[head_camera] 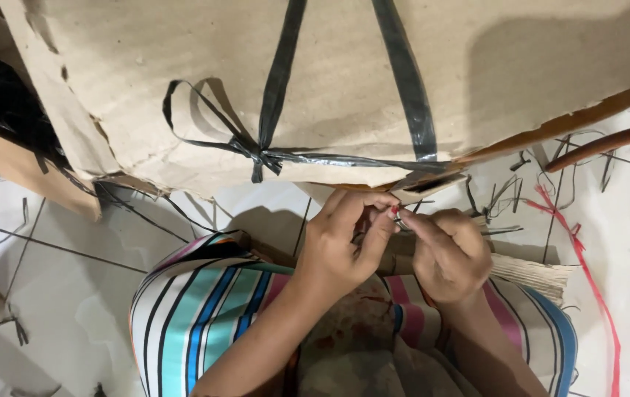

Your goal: Wrapping a wooden chair leg with protective paper and black plastic strips for packaging.

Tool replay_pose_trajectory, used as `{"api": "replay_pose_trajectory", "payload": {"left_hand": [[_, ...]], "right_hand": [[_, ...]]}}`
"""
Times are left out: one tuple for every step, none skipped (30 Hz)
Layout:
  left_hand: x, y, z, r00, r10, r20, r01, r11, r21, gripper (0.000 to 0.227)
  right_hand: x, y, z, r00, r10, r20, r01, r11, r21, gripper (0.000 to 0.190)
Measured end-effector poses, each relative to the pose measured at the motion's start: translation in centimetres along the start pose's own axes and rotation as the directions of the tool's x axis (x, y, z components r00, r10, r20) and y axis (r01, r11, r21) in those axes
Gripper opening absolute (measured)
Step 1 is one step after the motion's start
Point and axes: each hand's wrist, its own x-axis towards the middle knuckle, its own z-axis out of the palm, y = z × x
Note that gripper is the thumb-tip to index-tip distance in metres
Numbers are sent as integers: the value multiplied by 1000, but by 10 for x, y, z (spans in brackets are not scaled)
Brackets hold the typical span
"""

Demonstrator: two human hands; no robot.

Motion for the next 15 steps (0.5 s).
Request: {"api": "replay_pose_trajectory", "payload": {"left_hand": [[1, 0, -1, 1000, 5, 6, -5, 1000, 10, 11], [1, 0, -2, 1000, 10, 12, -10, 1000, 21, 10], [-1, -5, -2, 1000, 7, 12, -8, 1000, 21, 10], [-3, -10, -2, 997, 53, 54, -58, 995, 84, 13], [-5, -14, -3, 991, 96, 98, -110, 983, 144, 16], [-5, -18, -8, 990, 102, 92, -115, 984, 139, 16], [-5, -21, -12, 980, 134, 146, -163, 965, 207, 14], [-5, -23, -17, 966, 163, 200, -214, 939, 270, 12], [1, -11, -23, 966, 170, 194, -219, 939, 266, 12], [6, 1, -30, 974, 15, 227, -45, 991, 128, 14], [11, 12, -37, 950, -132, 282, 139, 990, -4, 17], [6, 8, -31, 949, -134, 287, 140, 990, -2, 17], [0, 4, -25, 928, -206, 309, 256, 958, -131, 23], [-10, -1, -21, 899, -280, 337, 374, 892, -253, 30], [-22, -12, -10, 895, -290, 338, 383, 889, -250, 30]], "right_hand": [[1, 1, 1, 1000, 3, 25, -3, 1000, -22, 23], [1, 1, 3, 999, 7, 49, -5, 999, -43, 25], [1, -1, 0, 999, 9, 50, -7, 999, -42, 25], [0, -2, -3, 990, 78, 121, -69, 994, -81, 23], [1, -4, -6, 971, 149, 188, -127, 984, -124, 22], [-3, -3, -9, 971, 142, 190, -119, 985, -128, 22], [-7, -1, -12, 956, 218, 194, -206, 975, -78, 20], [-9, 0, -16, 935, 291, 203, -291, 956, -28, 19], [-6, 0, -19, 937, 283, 204, -283, 959, -33, 19], [-4, 0, -20, 929, 313, 197, -322, 947, 16, 17], [-3, 0, -22, 920, 342, 191, -359, 931, 65, 14], [-1, 0, -21, 919, 346, 188, -363, 929, 66, 14], [0, 0, -20, 912, 364, 187, -384, 920, 79, 13], [-2, -1, -17, 902, 386, 193, -409, 908, 94, 11], [-7, 0, -18, 898, 393, 197, -417, 904, 97, 11]]}}
